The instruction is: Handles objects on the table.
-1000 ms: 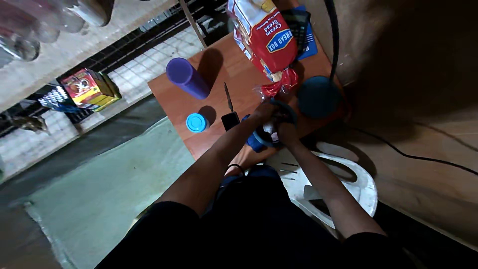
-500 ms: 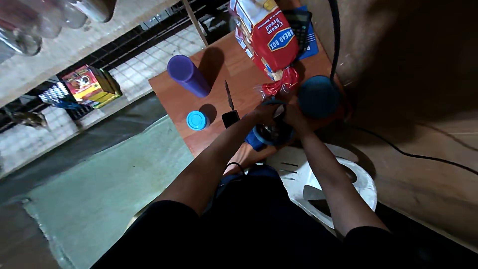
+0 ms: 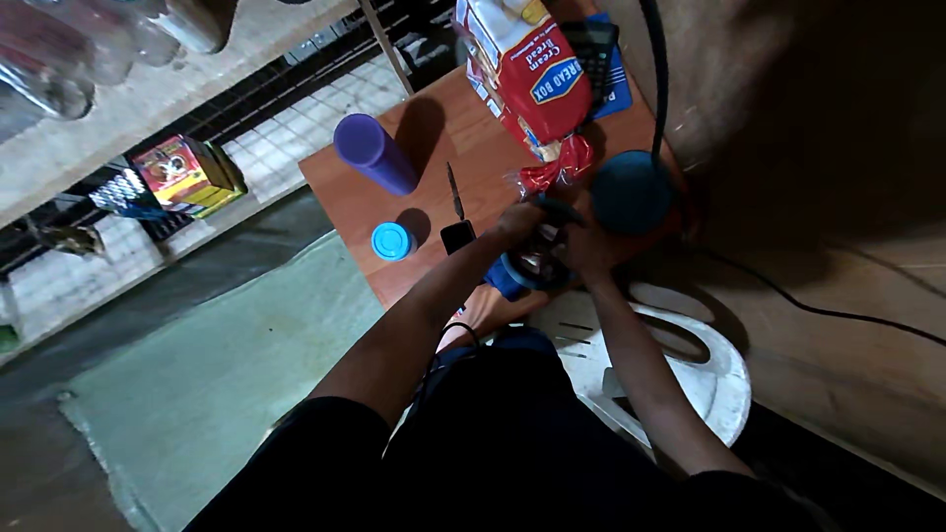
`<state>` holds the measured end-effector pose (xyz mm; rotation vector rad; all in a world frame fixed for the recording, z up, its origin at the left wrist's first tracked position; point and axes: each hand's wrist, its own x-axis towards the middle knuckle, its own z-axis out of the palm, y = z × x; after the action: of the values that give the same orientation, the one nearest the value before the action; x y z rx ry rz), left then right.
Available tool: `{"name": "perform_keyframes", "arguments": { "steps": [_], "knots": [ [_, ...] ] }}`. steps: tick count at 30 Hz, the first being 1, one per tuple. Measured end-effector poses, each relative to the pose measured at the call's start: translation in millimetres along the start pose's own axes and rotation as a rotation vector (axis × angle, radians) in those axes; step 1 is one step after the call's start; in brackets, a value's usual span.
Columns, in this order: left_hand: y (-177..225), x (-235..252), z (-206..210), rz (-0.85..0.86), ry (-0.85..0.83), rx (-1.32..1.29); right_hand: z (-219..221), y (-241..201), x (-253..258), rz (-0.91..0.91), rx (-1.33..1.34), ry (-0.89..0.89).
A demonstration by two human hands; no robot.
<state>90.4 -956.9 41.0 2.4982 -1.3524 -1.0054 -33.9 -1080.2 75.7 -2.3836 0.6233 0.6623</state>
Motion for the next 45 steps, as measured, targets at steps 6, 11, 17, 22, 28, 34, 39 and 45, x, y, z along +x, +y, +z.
{"name": "perform_keyframes", "arguments": {
  "steps": [6, 11, 17, 22, 28, 34, 39, 45],
  "knots": [
    [2, 7, -3, -0.017, -0.04, 0.027, 75, 1, 19, -0.047, -0.123, -0.091],
    [-6, 5, -1, 0.017, -0.057, 0.011, 51, -4, 27, -0.02, -0.031, 0.0],
    [2, -3, -18, -0.014, -0.066, -0.094, 24, 8, 45, -0.05, 0.048, 0.09],
    [3, 3, -7, -0.073, 0.007, -0.075, 3, 4, 48, -0.086, 0.088, -0.013],
    [7, 4, -4, -0.127, 0.028, -0.086, -3, 19, 58, -0.098, 0.047, -0.064],
    [6, 4, -5, -0.116, 0.052, -0.138, 13, 8, 32, -0.03, -0.109, 0.021],
    [-4, 9, -2, -0.048, 0.076, -0.157, 45, 1, 35, -0.055, -0.165, -0.012],
    [-1, 5, -6, -0.039, 0.068, -0.162, 46, 4, 41, -0.046, -0.312, -0.103]
  ]
}}
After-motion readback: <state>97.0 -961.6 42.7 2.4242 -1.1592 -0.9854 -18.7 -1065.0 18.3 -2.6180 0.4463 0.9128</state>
